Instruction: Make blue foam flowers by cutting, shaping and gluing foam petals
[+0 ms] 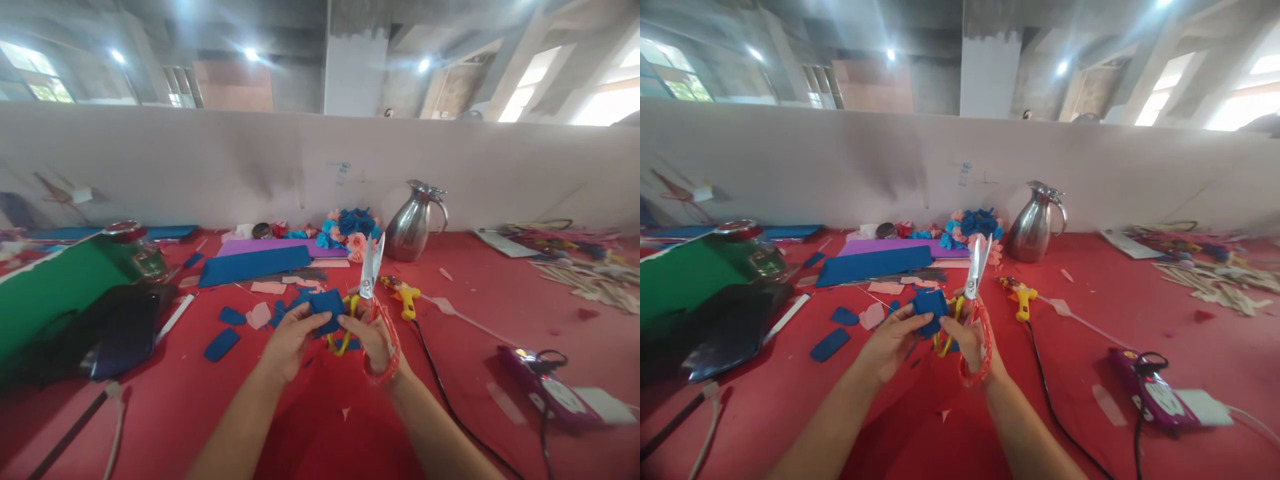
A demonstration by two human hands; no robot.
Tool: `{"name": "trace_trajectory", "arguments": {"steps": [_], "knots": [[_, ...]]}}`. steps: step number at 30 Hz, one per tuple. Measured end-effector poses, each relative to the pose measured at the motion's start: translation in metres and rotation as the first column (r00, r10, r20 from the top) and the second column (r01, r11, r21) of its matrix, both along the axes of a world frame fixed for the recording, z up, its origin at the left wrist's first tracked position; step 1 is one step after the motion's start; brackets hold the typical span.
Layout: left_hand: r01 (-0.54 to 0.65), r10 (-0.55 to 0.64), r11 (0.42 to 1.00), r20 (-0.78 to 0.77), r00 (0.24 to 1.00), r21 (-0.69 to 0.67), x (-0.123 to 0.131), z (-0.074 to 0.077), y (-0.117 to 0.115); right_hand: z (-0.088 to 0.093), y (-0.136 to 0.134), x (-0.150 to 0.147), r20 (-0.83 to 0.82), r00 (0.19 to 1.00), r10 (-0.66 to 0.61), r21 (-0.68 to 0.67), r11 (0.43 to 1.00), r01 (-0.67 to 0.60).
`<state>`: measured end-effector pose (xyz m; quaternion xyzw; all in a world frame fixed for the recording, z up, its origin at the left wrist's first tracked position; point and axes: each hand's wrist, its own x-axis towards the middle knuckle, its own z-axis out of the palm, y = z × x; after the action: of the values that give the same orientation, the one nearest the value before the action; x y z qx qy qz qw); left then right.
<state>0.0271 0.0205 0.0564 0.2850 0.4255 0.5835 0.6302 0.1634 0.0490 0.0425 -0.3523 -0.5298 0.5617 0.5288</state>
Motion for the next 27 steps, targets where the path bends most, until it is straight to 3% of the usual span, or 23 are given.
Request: {"name": "trace_trajectory", "arguments": {"steps": [4, 9, 11, 15, 20, 27], "knots": [[-0.020, 0.020, 1.000, -0.003, 1.000, -0.001, 0.002, 0.001, 0.000, -0.004, -0.001, -0.003, 0.043, 0.996, -0.078, 0.057, 0.996, 0.076], [-0.144, 0.144, 0.990, 0.026, 0.989, -0.002, -0.001, 0.000, 0.004, -0.002, -0.006, -0.002, 0.209, 0.975, -0.070, 0.120, 0.992, 0.046], [-0.236, 0.234, 0.972, 0.096, 0.967, 0.012, -0.005, 0.002, 0.005, 0.000, -0.007, 0.002, 0.363, 0.926, -0.106, 0.200, 0.979, 0.034], [-0.306, 0.295, 0.951, 0.178, 0.939, 0.039, -0.017, 0.011, 0.004, -0.002, -0.007, 0.009, 0.581, 0.766, -0.277, 0.480, 0.876, -0.047], [-0.358, 0.332, 0.930, 0.233, 0.914, 0.082, -0.024, 0.017, 0.001, -0.009, -0.010, 0.009, 0.687, 0.691, -0.223, 0.487, 0.848, -0.210], [-0.347, 0.309, 0.928, 0.242, 0.920, 0.136, -0.024, 0.016, 0.002, -0.007, -0.012, 0.006, 0.711, 0.661, -0.241, 0.480, 0.853, -0.205]]}}
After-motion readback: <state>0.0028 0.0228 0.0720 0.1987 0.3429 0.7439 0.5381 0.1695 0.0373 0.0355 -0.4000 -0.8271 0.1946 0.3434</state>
